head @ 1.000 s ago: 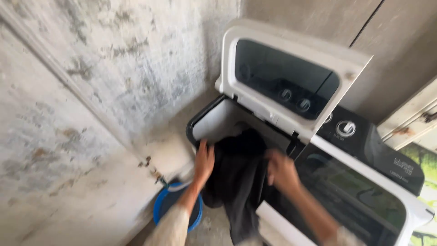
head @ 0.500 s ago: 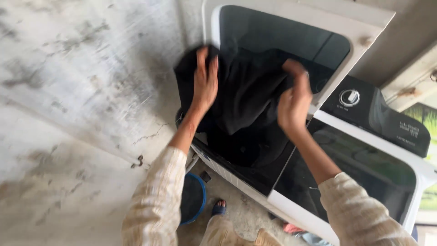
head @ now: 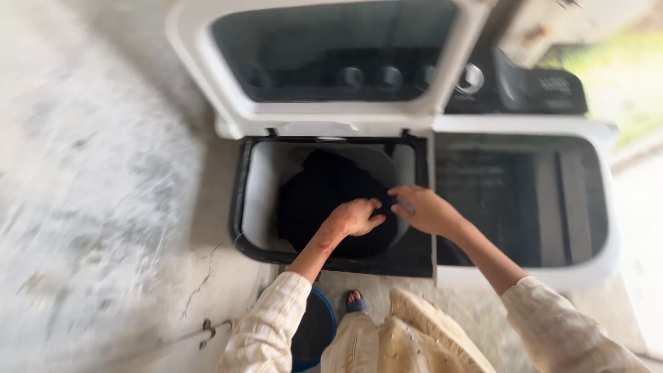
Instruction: Adding detergent and clothes to a top-loading washing machine.
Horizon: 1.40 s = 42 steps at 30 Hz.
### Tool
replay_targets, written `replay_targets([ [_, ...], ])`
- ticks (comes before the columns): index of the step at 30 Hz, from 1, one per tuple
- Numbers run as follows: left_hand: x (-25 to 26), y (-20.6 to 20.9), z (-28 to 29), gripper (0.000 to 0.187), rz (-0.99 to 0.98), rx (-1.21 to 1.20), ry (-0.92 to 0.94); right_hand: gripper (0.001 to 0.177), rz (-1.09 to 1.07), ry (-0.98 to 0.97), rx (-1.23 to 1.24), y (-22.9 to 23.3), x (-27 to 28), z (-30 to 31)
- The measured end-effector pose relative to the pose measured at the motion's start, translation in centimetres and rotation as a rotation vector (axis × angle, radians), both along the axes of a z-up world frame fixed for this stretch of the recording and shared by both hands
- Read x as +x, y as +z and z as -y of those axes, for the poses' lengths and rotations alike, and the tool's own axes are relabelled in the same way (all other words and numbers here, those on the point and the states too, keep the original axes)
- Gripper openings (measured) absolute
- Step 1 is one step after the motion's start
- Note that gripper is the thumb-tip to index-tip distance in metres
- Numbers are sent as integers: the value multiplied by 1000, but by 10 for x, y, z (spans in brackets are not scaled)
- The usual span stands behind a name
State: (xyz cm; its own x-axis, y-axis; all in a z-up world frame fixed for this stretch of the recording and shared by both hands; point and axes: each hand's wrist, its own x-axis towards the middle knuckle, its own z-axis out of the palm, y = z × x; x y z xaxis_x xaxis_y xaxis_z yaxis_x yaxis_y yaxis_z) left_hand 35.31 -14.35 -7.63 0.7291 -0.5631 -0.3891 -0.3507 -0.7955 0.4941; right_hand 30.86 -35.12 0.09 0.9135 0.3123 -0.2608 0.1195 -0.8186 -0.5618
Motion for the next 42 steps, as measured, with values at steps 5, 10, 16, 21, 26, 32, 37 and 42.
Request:
replay_targets([
  [5, -15, 44, 72, 58, 460, -174, -194, 37, 633, -151, 127, 35, -58, 39],
  [10, -39, 89, 149, 59, 625, -475, -238, 34, 682, -548, -52, 39, -123, 101],
  [16, -93, 102, 231, 66, 624, -461, -407, 56, 563, -865, -460, 15, -211, 177],
  [21, -136, 84, 291, 68, 598, -403, -468, 66, 515, -899, -520, 3, -260, 228],
  [26, -177, 64, 361, 72, 553, -284, -478, 73, 445, -924, -365, -23, -308, 300],
  [32, -226, 23, 434, 70, 585, -196, -410, 77, 321, -865, -423, -86, -367, 401],
  [37, -264, -6, 465, 64, 422, -129, -370, 75, 251, -837, -339, -76, -375, 445],
  [42, -263, -36, 506, 60, 299, -44, -425, 75, 198, -857, -267, -109, -347, 491],
])
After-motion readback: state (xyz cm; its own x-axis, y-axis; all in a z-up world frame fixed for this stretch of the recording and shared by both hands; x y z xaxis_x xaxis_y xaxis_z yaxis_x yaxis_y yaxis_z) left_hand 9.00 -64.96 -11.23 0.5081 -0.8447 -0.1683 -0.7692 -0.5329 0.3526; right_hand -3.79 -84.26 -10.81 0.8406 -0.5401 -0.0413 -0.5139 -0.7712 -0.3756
